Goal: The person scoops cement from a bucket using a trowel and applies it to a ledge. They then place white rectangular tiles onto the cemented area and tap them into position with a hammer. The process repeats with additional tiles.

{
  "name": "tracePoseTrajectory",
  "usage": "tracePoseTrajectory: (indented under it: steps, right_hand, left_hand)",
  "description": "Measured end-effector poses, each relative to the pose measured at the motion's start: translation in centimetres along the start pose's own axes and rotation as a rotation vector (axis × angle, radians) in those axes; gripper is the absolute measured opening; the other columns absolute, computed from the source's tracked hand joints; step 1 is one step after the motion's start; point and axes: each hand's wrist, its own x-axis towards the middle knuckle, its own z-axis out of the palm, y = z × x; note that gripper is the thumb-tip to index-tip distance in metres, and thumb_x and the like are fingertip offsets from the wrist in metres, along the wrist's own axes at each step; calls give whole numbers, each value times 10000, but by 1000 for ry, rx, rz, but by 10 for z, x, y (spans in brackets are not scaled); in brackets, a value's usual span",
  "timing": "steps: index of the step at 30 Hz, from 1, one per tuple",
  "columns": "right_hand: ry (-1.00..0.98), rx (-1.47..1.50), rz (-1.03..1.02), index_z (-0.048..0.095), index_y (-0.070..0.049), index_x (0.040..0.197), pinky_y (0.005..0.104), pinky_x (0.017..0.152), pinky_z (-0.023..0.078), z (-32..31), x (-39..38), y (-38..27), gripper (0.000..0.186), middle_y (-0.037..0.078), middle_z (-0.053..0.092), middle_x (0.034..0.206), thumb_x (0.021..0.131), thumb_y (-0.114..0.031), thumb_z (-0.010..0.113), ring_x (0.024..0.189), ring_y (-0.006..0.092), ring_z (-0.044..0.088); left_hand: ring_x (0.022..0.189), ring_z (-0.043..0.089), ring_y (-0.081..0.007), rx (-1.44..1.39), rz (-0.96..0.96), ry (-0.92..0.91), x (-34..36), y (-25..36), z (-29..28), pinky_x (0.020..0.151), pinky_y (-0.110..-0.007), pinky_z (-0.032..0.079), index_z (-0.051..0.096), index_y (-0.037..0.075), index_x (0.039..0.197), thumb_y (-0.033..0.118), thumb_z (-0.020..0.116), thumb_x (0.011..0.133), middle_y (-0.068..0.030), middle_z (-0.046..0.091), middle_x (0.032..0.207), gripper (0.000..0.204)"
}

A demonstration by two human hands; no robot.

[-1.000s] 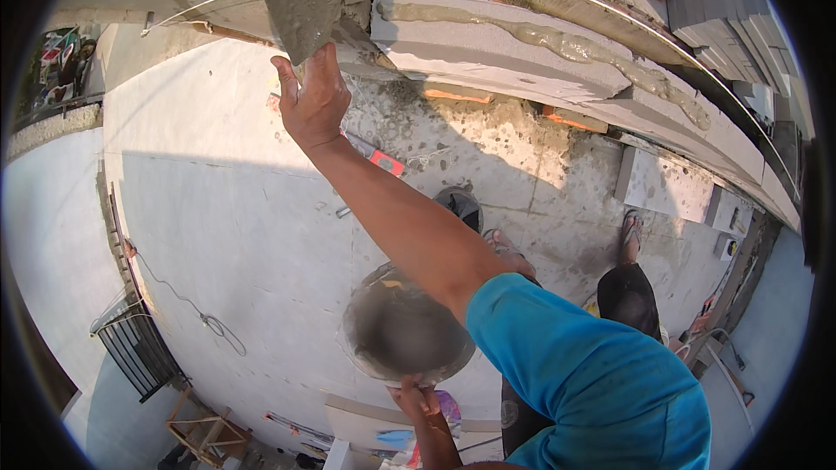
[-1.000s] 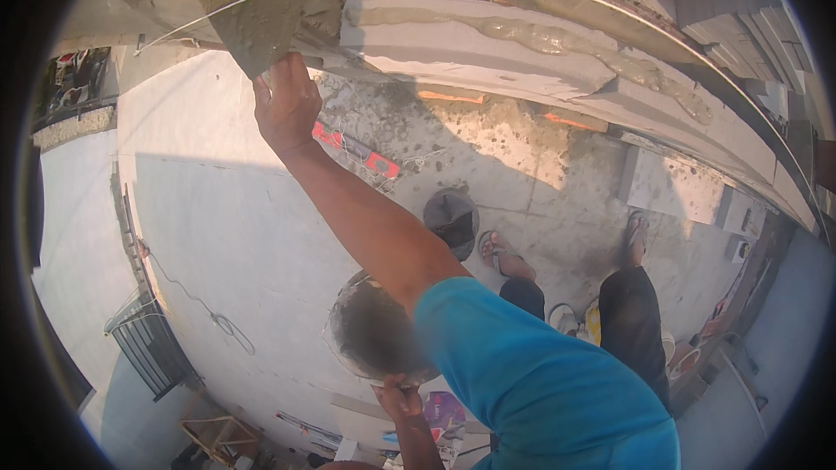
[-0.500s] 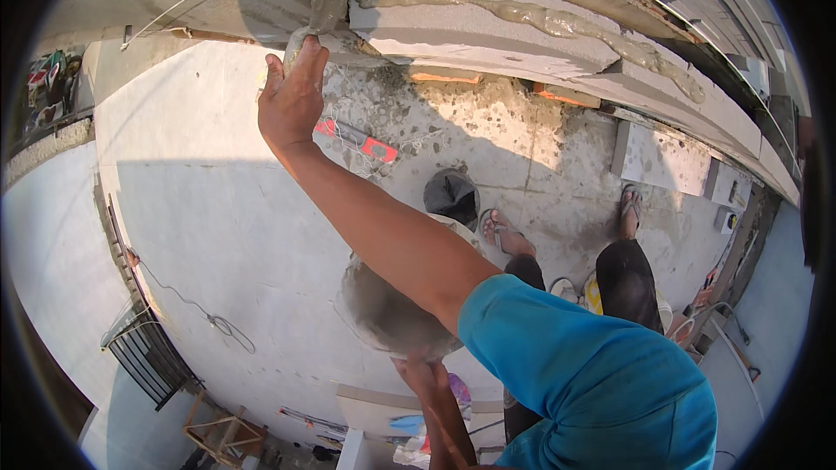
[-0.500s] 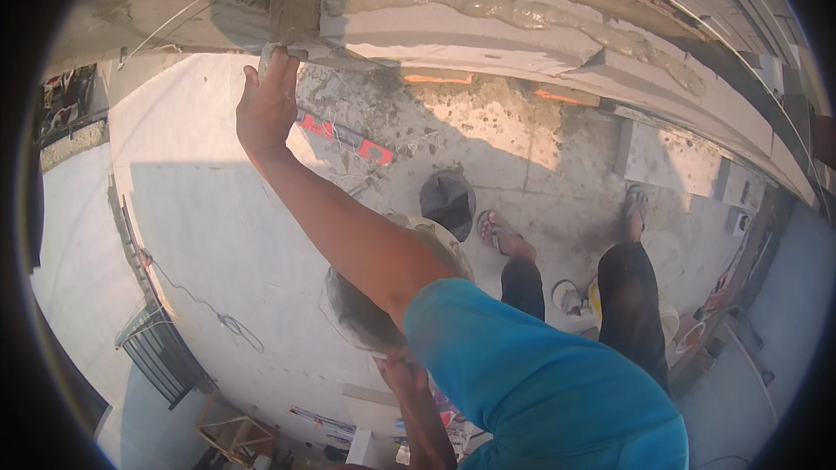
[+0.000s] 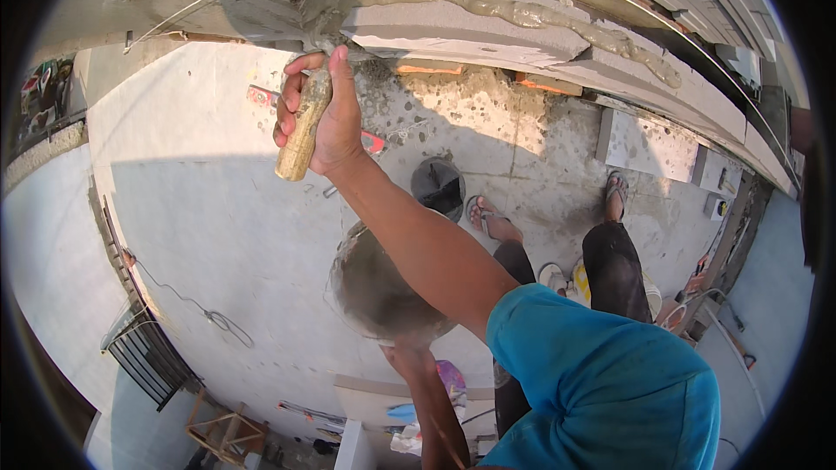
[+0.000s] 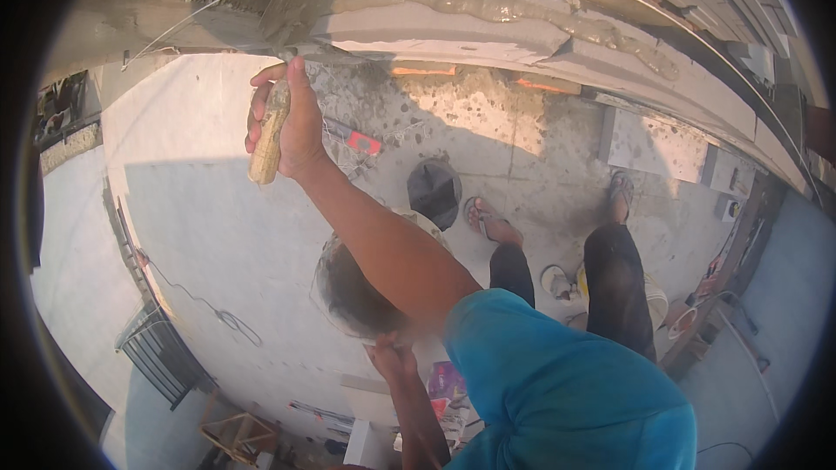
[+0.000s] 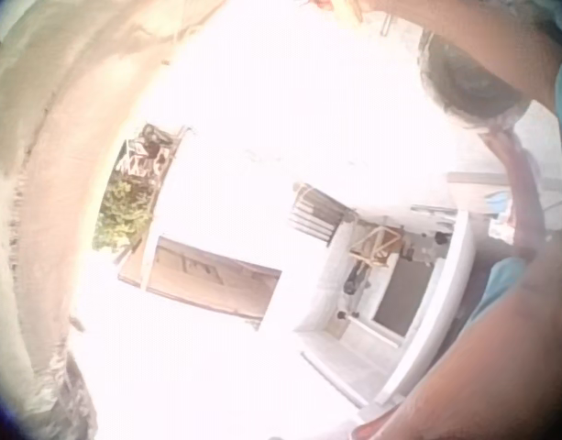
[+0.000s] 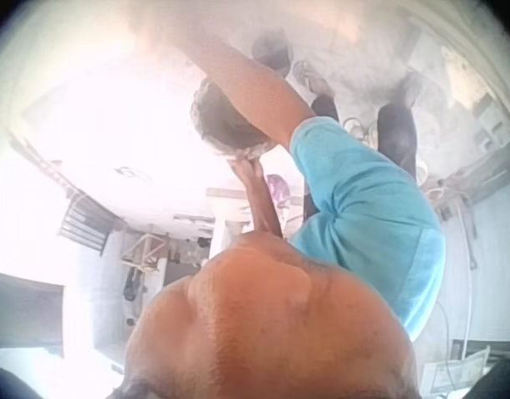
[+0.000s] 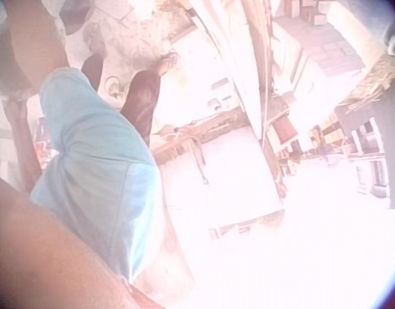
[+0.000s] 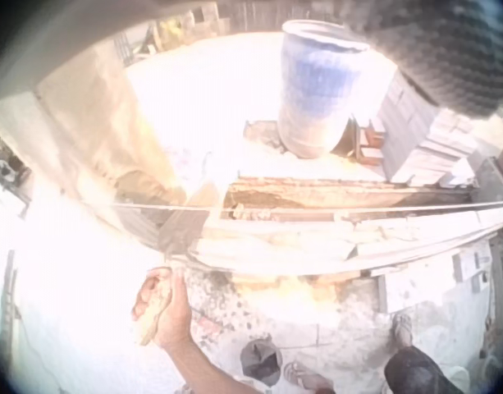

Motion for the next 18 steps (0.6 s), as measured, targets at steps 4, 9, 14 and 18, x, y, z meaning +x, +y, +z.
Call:
tracePoseTrajectory:
  steps: [4,9,14,18]
  right_hand:
    - [-93,56,237,524,-73,936,339,422,471,-12,-10,14,620,43,466,639,1018,-670,380,454,151,474]
    - [-155,-655,871,554,-24,1010,353,441,477,-77,-155,-80,558,65,546,649,1036,-574,459,464,170,570]
    - [-262,-1770,977,462,37,1246,451,756,536,-131,-250,-213,688,231,678,887,963,-573,605,815,373,699]
    - [3,-1920,1125,355,17,1415,487,883,523,-135,-272,-284,812,318,669,1058,941,-583,627,1009,443,681]
  left_hand:
    - [1009,637,-273,63,-47,22,12,-15,-3,729,-426,607,401,77,1453,-101,540,737,-145,546,1215,750]
    - [1112,599,-292,136,-69,-30,12,-20,35,838,-483,585,337,78,1507,-89,528,755,-163,487,1335,794]
    - [1255,524,-328,180,-100,-226,29,-78,64,944,-529,537,331,112,1524,-91,534,752,-159,452,1417,823]
    - [1113,615,-298,121,-93,-350,42,-165,101,854,-459,568,446,71,1424,-86,563,682,-112,573,1273,768]
